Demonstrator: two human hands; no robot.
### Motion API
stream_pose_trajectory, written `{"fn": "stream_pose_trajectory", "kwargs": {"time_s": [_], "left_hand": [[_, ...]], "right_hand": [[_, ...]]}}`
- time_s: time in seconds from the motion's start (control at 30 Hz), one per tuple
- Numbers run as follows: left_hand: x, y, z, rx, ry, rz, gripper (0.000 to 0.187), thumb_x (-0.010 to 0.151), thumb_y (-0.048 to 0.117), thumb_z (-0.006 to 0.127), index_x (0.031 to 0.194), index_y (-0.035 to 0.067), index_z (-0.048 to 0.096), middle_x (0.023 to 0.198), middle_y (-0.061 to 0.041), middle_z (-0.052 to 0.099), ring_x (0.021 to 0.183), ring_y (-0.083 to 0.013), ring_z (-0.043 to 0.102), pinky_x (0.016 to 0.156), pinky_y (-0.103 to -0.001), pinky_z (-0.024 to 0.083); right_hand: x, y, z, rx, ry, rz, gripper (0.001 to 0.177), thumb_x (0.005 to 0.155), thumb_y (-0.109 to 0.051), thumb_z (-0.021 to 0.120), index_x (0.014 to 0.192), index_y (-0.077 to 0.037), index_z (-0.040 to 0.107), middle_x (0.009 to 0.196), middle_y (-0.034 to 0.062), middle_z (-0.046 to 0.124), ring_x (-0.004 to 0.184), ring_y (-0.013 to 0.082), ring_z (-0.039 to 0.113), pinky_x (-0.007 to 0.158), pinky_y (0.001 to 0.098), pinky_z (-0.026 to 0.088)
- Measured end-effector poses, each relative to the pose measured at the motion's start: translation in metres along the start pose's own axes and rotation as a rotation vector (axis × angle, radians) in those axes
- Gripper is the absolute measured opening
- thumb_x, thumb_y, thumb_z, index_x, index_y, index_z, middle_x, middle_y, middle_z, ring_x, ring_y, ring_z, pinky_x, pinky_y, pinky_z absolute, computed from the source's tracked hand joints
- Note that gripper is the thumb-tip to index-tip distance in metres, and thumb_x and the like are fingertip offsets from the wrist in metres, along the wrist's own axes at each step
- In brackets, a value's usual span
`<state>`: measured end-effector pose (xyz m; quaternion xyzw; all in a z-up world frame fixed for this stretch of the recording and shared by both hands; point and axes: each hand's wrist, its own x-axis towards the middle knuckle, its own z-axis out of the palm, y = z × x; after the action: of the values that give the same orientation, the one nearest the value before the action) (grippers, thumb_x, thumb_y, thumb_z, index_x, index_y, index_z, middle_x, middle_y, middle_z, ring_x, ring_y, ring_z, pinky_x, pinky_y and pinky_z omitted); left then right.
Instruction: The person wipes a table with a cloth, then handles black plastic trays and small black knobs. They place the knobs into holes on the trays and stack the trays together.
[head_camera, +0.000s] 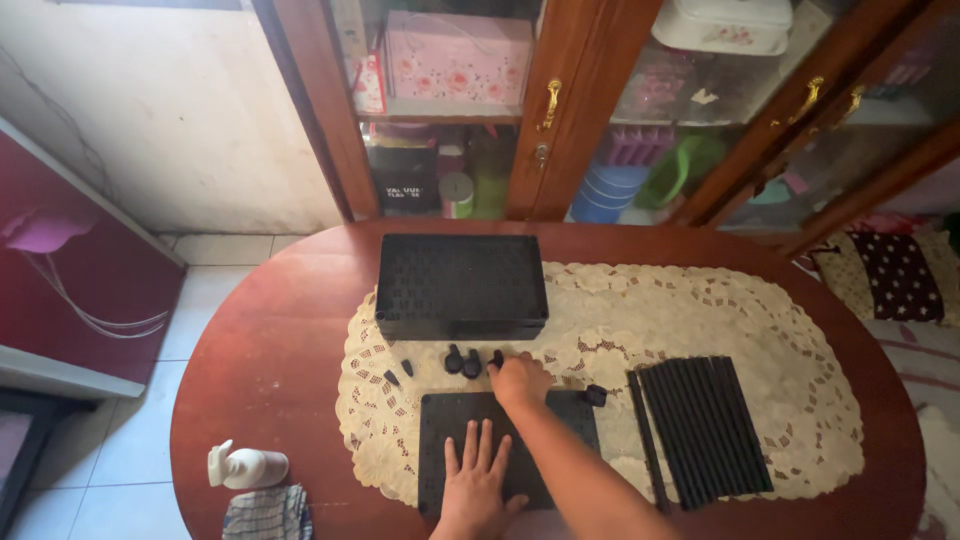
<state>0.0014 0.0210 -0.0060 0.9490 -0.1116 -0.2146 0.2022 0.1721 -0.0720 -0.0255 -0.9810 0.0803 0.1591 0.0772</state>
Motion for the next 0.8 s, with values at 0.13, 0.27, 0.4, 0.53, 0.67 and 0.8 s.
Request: {"fn": "stream_pose_trajectory", "kwargs": {"time_s": [0.13,0.27,0.4,0.53,0.67,0.8], "left_hand": [[0.001,-0.002,0.003,-0.003,0.014,0.015,0.101,0.083,0.057,0.074,0.159,0.011,0.026,0.168,-0.023,0.005,0.156,-0.0415,-0.003,0.118,-0.071,-0.001],[0.001,-0.002,0.002,0.007,0.025,0.026,0.102,0.082,0.055,0.075,0.159,0.01,0.027,0.167,-0.024,0.006,0.155,-0.0421,-0.001,0.118,-0.072,0.001],[-0.001,0.0,-0.006,0.015,0.004,0.028,0.101,0.082,0.056,0.075,0.159,0.009,0.028,0.166,-0.026,0.008,0.155,-0.0433,0.001,0.117,-0.072,0.003],[-0.003,0.001,-0.012,0.045,0.017,0.048,0.098,0.082,0.054,0.074,0.157,0.008,0.031,0.165,-0.026,0.012,0.153,-0.0431,0.006,0.117,-0.071,0.007],[-0.002,-0.007,-0.013,0.019,0.116,0.094,0.084,0.087,0.051,0.071,0.15,0.005,0.041,0.162,-0.024,0.026,0.151,-0.0412,0.017,0.116,-0.066,0.014],[0.011,-0.017,-0.018,-0.121,0.289,0.085,0.061,0.088,0.043,0.069,0.135,0.006,0.057,0.143,-0.018,0.056,0.137,-0.0352,0.046,0.11,-0.053,0.035]], "right_hand": [[0.002,0.0,0.011,0.015,-0.002,-0.03,0.045,0.096,-0.051,0.06,0.119,-0.015,0.073,0.125,0.0096,0.066,0.12,0.0318,0.062,0.098,0.0494,0.051],[0.008,0.001,0.019,0.054,-0.001,-0.019,0.046,0.095,-0.049,0.061,0.126,-0.016,0.068,0.128,0.0093,0.065,0.122,0.0322,0.06,0.097,0.05,0.05],[0.011,0.005,0.024,0.119,-0.009,-0.027,0.049,0.09,-0.048,0.068,0.127,-0.016,0.066,0.128,0.0103,0.064,0.123,0.0325,0.06,0.099,0.0483,0.05],[0.013,0.015,0.035,0.188,0.08,-0.14,0.049,0.084,-0.042,0.076,0.124,-0.014,0.067,0.122,0.0108,0.068,0.117,0.0331,0.063,0.097,0.0467,0.051],[0.011,0.031,0.044,0.338,0.222,-0.271,0.047,0.08,-0.036,0.082,0.118,-0.012,0.068,0.113,0.0103,0.073,0.108,0.0341,0.067,0.094,0.0461,0.052],[0.004,0.047,0.037,0.694,0.252,-0.297,0.045,0.08,-0.033,0.082,0.116,-0.01,0.068,0.107,0.0102,0.075,0.096,0.0299,0.073,0.086,0.0402,0.057]]}}
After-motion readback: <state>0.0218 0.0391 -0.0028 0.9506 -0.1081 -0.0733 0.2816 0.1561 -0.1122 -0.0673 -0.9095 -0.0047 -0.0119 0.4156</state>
